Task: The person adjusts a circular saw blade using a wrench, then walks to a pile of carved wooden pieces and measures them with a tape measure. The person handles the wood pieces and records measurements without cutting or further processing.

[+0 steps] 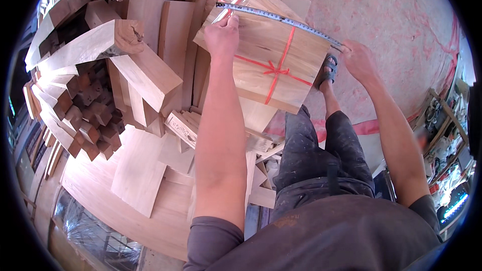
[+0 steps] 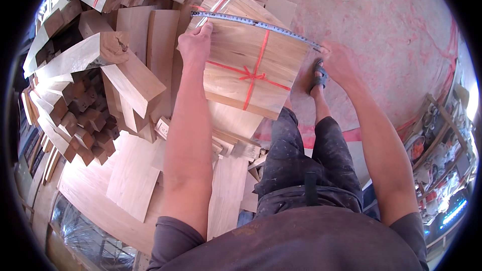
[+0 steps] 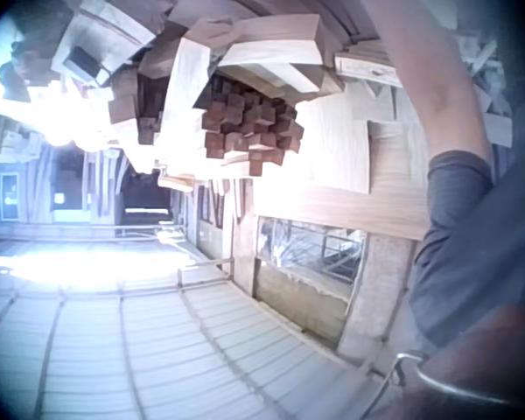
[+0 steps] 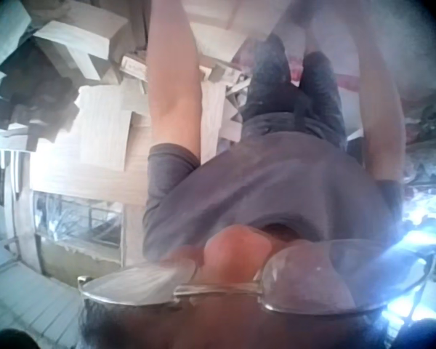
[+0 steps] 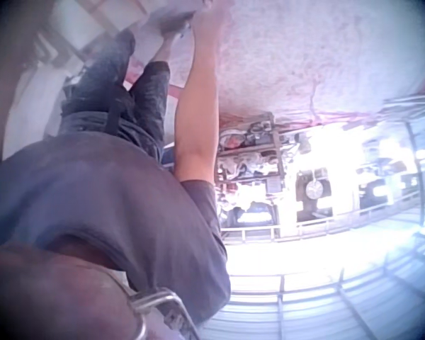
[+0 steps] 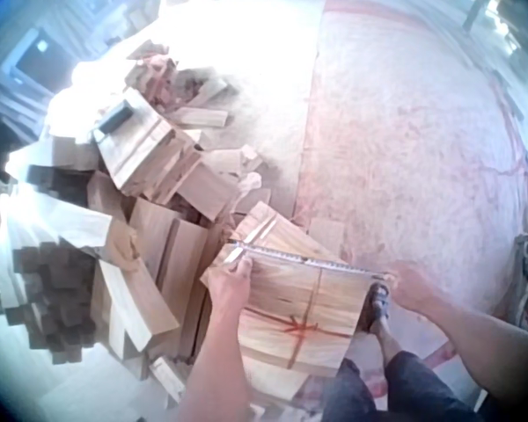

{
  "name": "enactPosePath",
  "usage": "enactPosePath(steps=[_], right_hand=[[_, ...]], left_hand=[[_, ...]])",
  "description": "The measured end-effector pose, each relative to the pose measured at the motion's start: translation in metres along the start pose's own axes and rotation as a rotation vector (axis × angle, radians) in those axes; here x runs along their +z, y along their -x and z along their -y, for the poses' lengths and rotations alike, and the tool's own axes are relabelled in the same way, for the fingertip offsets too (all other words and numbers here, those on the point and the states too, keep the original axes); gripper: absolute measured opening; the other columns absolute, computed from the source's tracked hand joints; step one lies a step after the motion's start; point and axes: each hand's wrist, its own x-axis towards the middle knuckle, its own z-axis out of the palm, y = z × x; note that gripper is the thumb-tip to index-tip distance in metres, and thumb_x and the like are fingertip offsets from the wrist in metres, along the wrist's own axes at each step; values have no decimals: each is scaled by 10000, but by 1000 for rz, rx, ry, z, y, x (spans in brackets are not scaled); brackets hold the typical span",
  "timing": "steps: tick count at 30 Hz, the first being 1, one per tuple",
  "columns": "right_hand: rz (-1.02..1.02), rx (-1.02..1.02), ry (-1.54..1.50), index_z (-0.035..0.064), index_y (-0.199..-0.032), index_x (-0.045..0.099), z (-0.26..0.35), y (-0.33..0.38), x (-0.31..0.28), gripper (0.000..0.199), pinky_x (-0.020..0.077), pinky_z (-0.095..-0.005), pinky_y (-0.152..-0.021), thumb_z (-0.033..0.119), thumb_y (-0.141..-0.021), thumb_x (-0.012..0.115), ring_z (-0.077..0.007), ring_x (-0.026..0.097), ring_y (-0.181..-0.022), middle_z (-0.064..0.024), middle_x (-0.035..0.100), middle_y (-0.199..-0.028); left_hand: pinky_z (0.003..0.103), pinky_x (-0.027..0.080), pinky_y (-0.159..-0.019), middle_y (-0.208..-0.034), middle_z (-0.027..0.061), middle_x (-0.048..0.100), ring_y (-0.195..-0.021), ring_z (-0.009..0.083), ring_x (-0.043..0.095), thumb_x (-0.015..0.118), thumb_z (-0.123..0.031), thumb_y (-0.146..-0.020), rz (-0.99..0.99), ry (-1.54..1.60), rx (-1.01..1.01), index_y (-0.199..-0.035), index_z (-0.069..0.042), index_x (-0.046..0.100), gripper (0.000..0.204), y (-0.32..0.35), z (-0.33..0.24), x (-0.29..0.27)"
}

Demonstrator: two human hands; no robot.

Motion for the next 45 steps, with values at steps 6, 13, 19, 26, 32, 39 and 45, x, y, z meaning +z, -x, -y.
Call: enactPosePath(steps=[6, 13, 19, 26, 32, 39, 45], right_hand=[[3, 10, 16, 57, -990, 661, -5, 2, -1, 168, 485, -532, -803, 198, -955, 577, -451, 636, -969, -217, 678, -988], [-31, -60, 3, 26, -945, 639, -4, 11, -4, 191, 486, -507, -803, 201, -956, 562, -444, 628, -932, -224, 655, -947], [-33, -34, -15, 38, -935, 660, -3, 13, -1, 191, 481, -520, -774, 204, -961, 570, -441, 638, -915, -209, 674, -937], [-14, -12, -51, 26, -944, 657, -5, 14, -1, 203, 480, -525, -777, 207, -966, 567, -458, 634, -918, -232, 668, -935], [68, -7, -60, 15, -939, 660, -1, 13, -4, 222, 478, -535, -786, 204, -967, 547, -466, 631, -924, -259, 660, -922], [79, -3, -82, 13, -968, 668, 2, 15, -1, 236, 481, -529, -786, 200, -957, 527, -471, 628, -910, -271, 654, -919], [98, 22, -49, 7, -926, 658, 3, 11, 1, 234, 478, -528, -760, 203, -953, 533, -470, 627, -867, -274, 645, -875]], left_hand=[[359, 528, -719, -692, 121, 693, -659, 174, 645, 720, -301, -913, 26, -92, 21, -1060, -26, 801, 322, -5, -3, -5], [356, 521, -681, -640, 119, 655, -620, 165, 624, 724, -306, -902, 66, -119, 38, -1066, -32, 798, 328, -12, 1, -7], [337, 489, -631, -566, 87, 572, -571, 131, 542, 720, -274, -889, 134, -85, 28, -1045, -26, 800, 304, -18, 7, -13], [307, 481, -680, -718, 8, 625, -694, 109, 559, 781, -250, -901, 193, 0, -41, -1128, 29, 778, 360, -9, 5, -21], [284, 492, -732, -832, 33, 675, -779, 93, 588, 779, -217, -906, 176, 67, -35, -1182, 33, 757, 373, -15, 18, -16], [304, 454, -611, -646, 3, 588, -614, 87, 519, 720, -208, -908, 66, 86, -1, -1118, 0, 785, 302, 0, 14, -6], [317, 444, -584, -624, -3, 567, -587, 89, 502, 718, -204, -904, 58, 93, 21, -1035, 15, 798, 268, 2, 13, -6]])
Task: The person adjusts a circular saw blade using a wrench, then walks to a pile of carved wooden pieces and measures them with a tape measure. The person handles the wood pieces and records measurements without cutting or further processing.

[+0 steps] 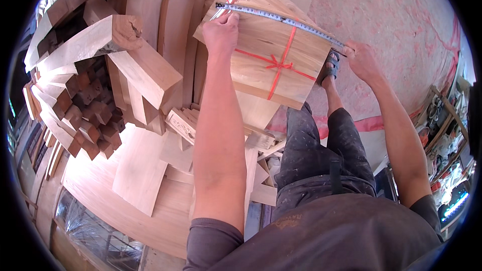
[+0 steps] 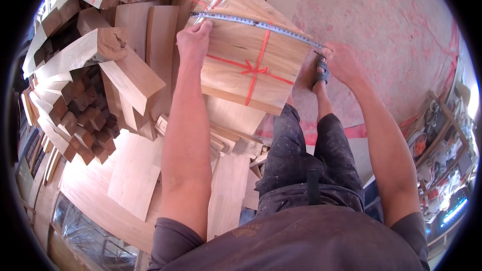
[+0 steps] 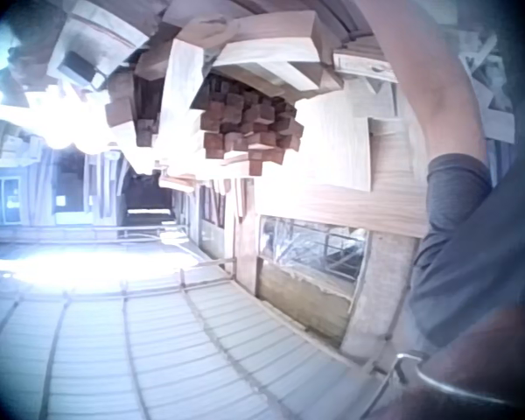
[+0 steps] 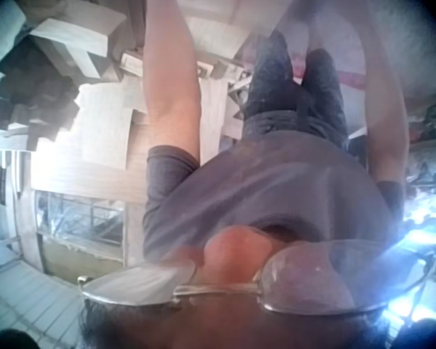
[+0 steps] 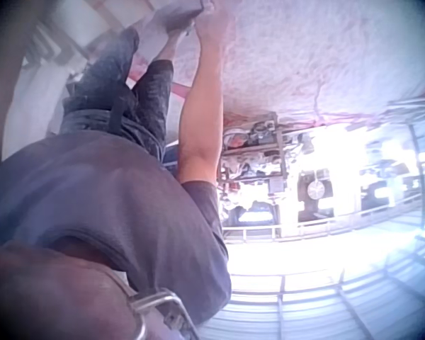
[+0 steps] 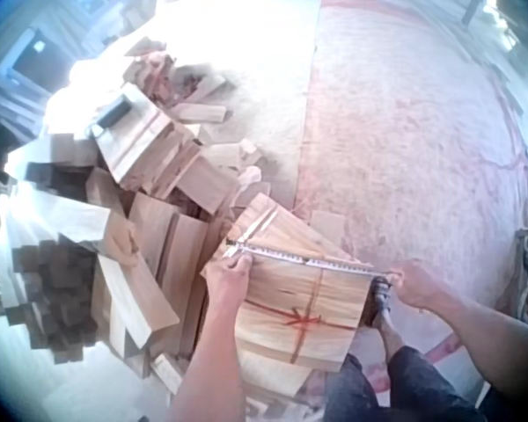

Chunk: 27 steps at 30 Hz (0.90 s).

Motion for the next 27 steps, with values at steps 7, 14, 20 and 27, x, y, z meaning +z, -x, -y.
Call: enactPosePath(steps=[7, 14, 20, 27], right_hand=[[-24, 3, -40, -5, -908, 632, 1, -2, 3, 241, 471, -505, -742, 215, -950, 541, -451, 617, -827, -265, 622, -847], [-81, -75, -13, -23, -920, 608, -27, 3, 3, 224, 475, -458, -775, 194, -941, 555, -412, 615, -848, -239, 614, -876], [-136, -130, -10, -11, -862, 574, -34, 21, -8, 187, 467, -476, -771, 153, -950, 559, -418, 602, -858, -233, 579, -849], [-232, -174, 27, 6, -881, 585, -39, 26, -2, 147, 463, -483, -758, 131, -958, 582, -418, 603, -854, -219, 577, -844]], left_hand=[[319, 445, -581, -614, -1, 559, -577, 91, 503, 712, -190, -906, 41, -27, -54, -1050, -1, 802, 254, 4, -11, -5], [320, 459, -609, -659, 18, 608, -630, 99, 539, 717, -193, -921, 22, -53, -5, -1093, 10, 788, 275, -3, -3, -3], [331, 465, -618, -663, 34, 613, -632, 101, 539, 700, -179, -934, 23, -33, -8, -1074, 35, 774, 267, -3, -4, -1], [289, 435, -596, -658, -31, 564, -618, 61, 487, 737, -240, -934, 79, -155, -30, -1193, -20, 766, 341, 1, -13, -2]])
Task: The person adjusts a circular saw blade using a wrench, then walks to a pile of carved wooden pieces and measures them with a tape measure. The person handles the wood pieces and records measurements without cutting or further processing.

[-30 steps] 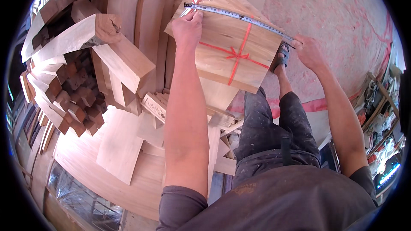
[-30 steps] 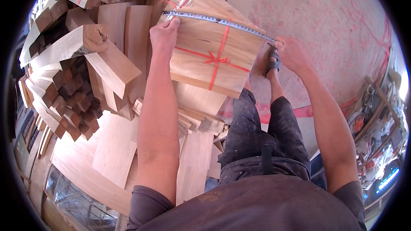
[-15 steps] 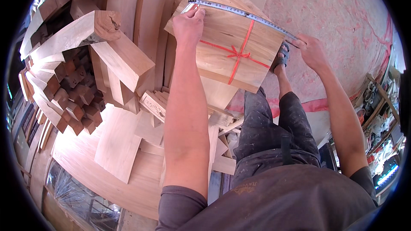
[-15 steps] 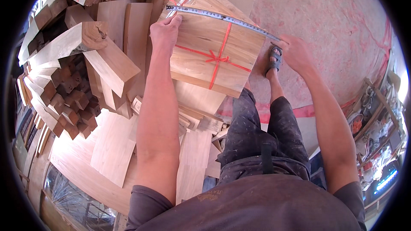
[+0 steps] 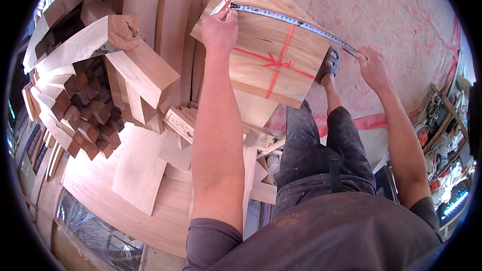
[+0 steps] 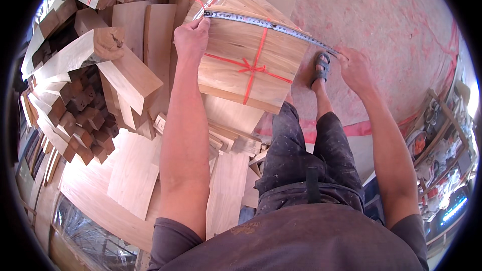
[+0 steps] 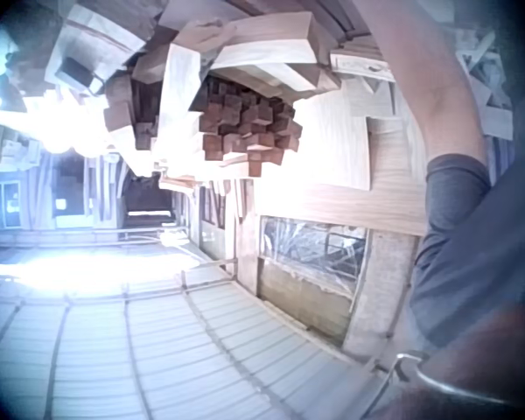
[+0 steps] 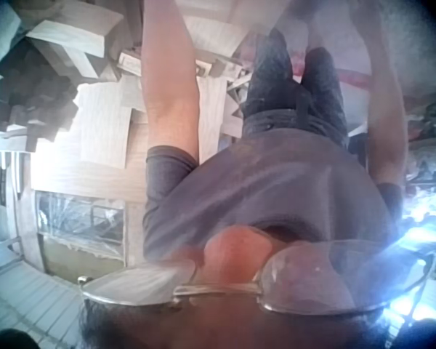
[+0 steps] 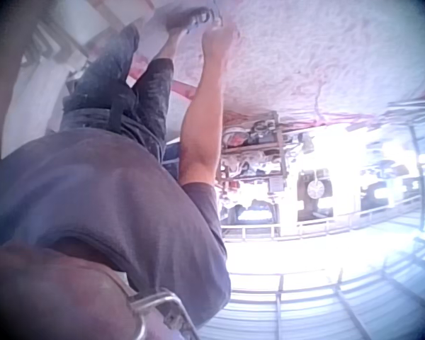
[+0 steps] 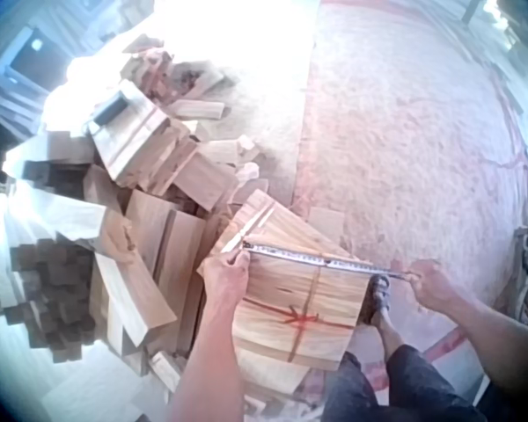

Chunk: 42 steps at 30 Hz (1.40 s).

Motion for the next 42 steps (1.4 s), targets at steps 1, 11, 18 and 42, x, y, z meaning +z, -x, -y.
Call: enactPosePath(steps=[1, 11, 18, 42], right_hand=[[-6, -3, -5, 7, -883, 589, 0, 0, 0, 140, 464, -484, -755, 127, -956, 583, -417, 604, -849, -217, 579, -844], [56, 22, 111, 47, -1091, 740, 2, -1, -6, 211, 490, -474, -922, 131, -950, 607, -390, 676, -992, -199, 730, -1035], [-9, -46, 193, 55, -1071, 730, 0, 0, -7, 184, 485, -471, -900, 124, -939, 622, -379, 666, -953, -178, 715, -965], [-58, -83, 202, 75, -1038, 693, -2, 6, -3, 142, 480, -460, -891, 121, -926, 619, -353, 659, -937, -142, 695, -943]], left_hand=[[287, 434, -597, -653, -31, 563, -616, 60, 486, 736, -245, -933, -4, -23, 10, -1186, -20, 769, 340, 1, -1, 0], [354, 459, -635, -638, 50, 570, -616, 145, 496, 711, -256, -919, 39, -84, 56, -899, 15, 704, 272, -2, 5, -1], [302, 459, -651, -663, -2, 569, -655, 83, 510, 708, -279, -951, 76, -136, 82, -1135, -3, 773, 338, -3, 4, -4], [322, 502, -792, -806, 69, 702, -784, 139, 621, 754, -315, -923, 61, -144, -15, -1162, -43, 778, 363, -4, -5, -10]])
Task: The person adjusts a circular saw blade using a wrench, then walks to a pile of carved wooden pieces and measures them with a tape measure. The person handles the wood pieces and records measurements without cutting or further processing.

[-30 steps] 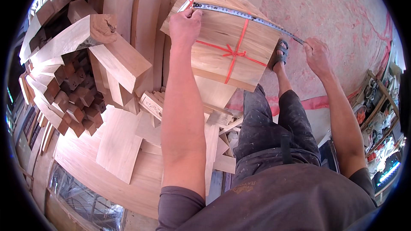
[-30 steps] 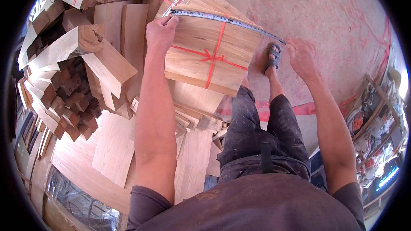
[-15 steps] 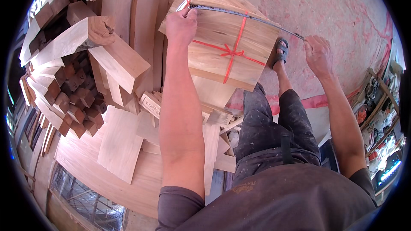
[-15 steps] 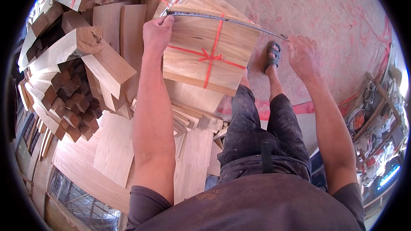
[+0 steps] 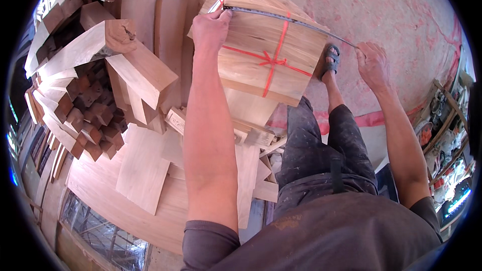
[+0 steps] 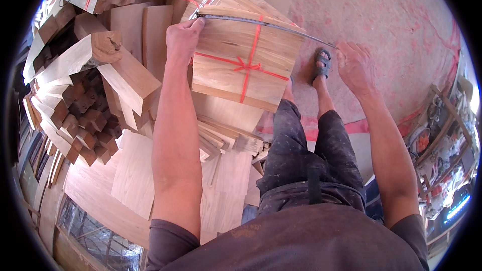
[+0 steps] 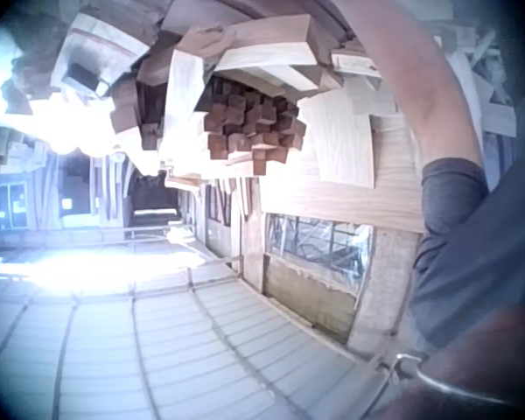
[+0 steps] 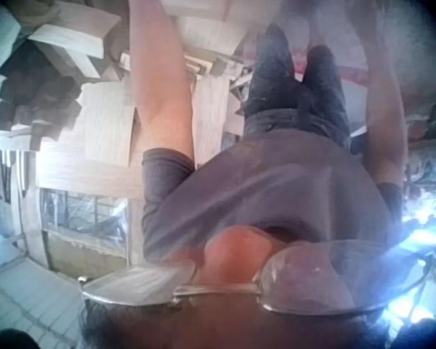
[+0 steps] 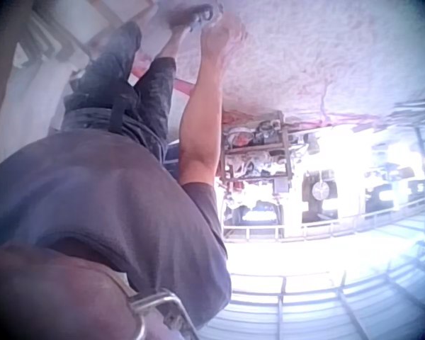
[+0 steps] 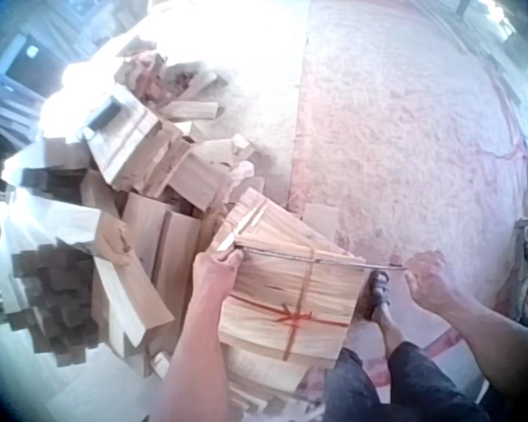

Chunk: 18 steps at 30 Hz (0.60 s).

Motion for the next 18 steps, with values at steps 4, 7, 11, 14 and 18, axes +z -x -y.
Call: enactPosePath(steps=[4, 7, 11, 14, 18], right_hand=[[18, 14, 0, 71, -1025, 681, 3, -1, -2, 130, 476, -472, -876, 112, -923, 613, -359, 654, -929, -151, 687, -925], [19, 26, -11, 71, -1024, 681, 1, 0, -2, 132, 473, -475, -865, 118, -925, 608, -363, 651, -923, -156, 684, -915], [43, 70, -57, 68, -997, 687, 2, -3, -1, 151, 475, -478, -863, 165, -943, 583, -369, 652, -944, -159, 689, -934], [44, 135, -127, 69, -979, 690, 13, -10, -3, 190, 487, -485, -853, 201, -959, 556, -372, 658, -972, -156, 699, -969], [53, 170, -159, 75, -979, 694, 27, -15, 2, 220, 506, -490, -824, 229, -972, 538, -367, 670, -977, -154, 710, -994]], left_hand=[[315, 512, -887, -997, 105, 771, -922, 149, 677, 771, -304, -907, 15, 16, -14, -1189, -56, 773, 376, 0, 2, -2], [313, 514, -908, -1068, 114, 774, -964, 154, 687, 766, -278, -912, 26, 16, -21, -1222, -53, 757, 383, 2, 3, -3], [306, 513, -900, -1094, 119, 765, -975, 147, 676, 776, -242, -898, 32, 130, 10, -1254, -31, 737, 415, -1, 16, 2], [299, 509, -906, -1101, 118, 758, -985, 136, 666, 776, -212, -890, 12, 220, 2, -1262, -5, 728, 428, 1, 20, 7], [278, 484, -778, -912, 42, 703, -830, 90, 593, 749, -174, -882, -94, 330, 50, -1212, 37, 735, 392, 5, 26, 19]])
